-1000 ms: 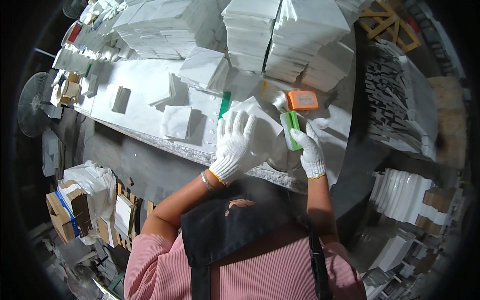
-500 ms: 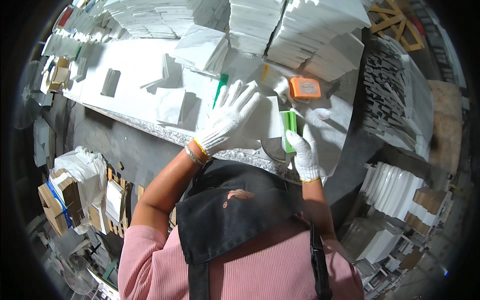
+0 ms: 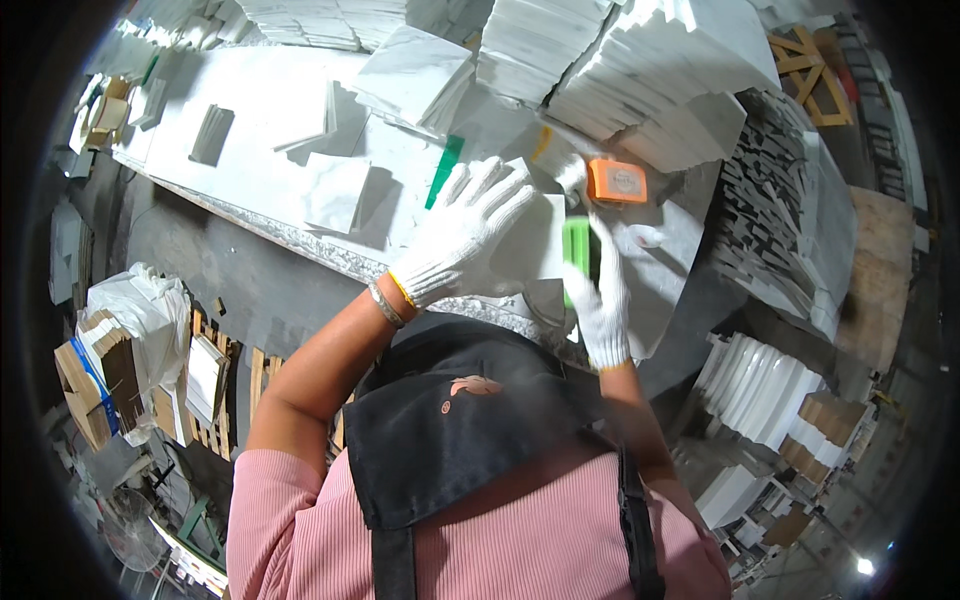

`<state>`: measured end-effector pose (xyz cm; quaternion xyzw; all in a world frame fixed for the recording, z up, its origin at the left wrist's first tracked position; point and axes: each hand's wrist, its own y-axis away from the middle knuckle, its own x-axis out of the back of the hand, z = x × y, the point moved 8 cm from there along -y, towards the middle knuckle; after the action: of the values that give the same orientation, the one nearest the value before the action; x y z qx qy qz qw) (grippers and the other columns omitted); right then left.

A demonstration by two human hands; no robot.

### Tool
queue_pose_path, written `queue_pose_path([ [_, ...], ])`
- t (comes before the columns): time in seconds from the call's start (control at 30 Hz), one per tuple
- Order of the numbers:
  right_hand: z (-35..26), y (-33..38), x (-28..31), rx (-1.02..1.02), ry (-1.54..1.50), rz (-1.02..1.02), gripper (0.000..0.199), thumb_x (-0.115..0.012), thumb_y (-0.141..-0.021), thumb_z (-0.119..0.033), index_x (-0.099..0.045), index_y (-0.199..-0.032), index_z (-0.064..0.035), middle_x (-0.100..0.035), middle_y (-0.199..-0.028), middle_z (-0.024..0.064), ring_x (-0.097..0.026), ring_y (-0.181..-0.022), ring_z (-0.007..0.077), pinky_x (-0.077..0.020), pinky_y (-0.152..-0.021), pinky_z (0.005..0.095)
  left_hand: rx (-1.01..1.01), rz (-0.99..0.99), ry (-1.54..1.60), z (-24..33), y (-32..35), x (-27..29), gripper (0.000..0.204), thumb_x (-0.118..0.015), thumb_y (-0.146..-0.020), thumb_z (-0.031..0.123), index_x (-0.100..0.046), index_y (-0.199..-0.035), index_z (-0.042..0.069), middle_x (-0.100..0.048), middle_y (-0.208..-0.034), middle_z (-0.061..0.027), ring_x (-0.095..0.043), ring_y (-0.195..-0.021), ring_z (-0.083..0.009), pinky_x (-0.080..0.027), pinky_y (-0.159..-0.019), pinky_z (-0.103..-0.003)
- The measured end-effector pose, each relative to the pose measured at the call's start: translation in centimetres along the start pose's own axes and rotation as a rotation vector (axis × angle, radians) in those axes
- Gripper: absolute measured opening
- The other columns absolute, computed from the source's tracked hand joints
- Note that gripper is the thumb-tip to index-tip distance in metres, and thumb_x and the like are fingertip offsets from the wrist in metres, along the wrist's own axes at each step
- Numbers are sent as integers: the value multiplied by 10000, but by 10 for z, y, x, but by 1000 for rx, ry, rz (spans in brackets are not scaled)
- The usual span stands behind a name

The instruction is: The person picks white rectangular tiles from a stack, rubs their edges with a green sanding block, and places them back on the table. The person repeats this process for multiple tiles.

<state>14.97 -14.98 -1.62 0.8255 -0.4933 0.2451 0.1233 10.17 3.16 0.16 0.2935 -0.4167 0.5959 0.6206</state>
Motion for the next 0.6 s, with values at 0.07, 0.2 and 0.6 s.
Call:
queue_pose_path([
  [0.07, 4, -31, -5, 75, 5, 41, 581, -634, -921, -193, -448, -1437, -3, -536, -1388, 173, -518, -1275, 248, -394, -1077, 363, -10, 11, 9, 0, 0, -2, 1016, -863, -570, 449, -463, -1434, 93, -390, -1534, -136, -346, -1417, -371, -286, -1152, -534],
  [0.2, 9, -52, -12, 93, 11, 50, 571, -643, -920, -165, -452, -1435, -10, -559, -1358, 179, -532, -1255, 248, -397, -1070, 359, -4, 6, 1, -2, 0, -2, 1003, -858, -572, 430, -466, -1432, 93, -391, -1530, -146, -346, -1417, -375, -285, -1149, -540],
  [0.6, -5, -73, -13, 186, 154, 156, 575, -693, -889, -149, -482, -1410, -28, -591, -1302, 180, -585, -1186, 294, -443, -1037, 378, -35, 15, 52, 0, -1, 2, 995, -848, -590, 419, -454, -1438, 79, -403, -1507, -183, -363, -1389, -406, -282, -1141, -551],
])
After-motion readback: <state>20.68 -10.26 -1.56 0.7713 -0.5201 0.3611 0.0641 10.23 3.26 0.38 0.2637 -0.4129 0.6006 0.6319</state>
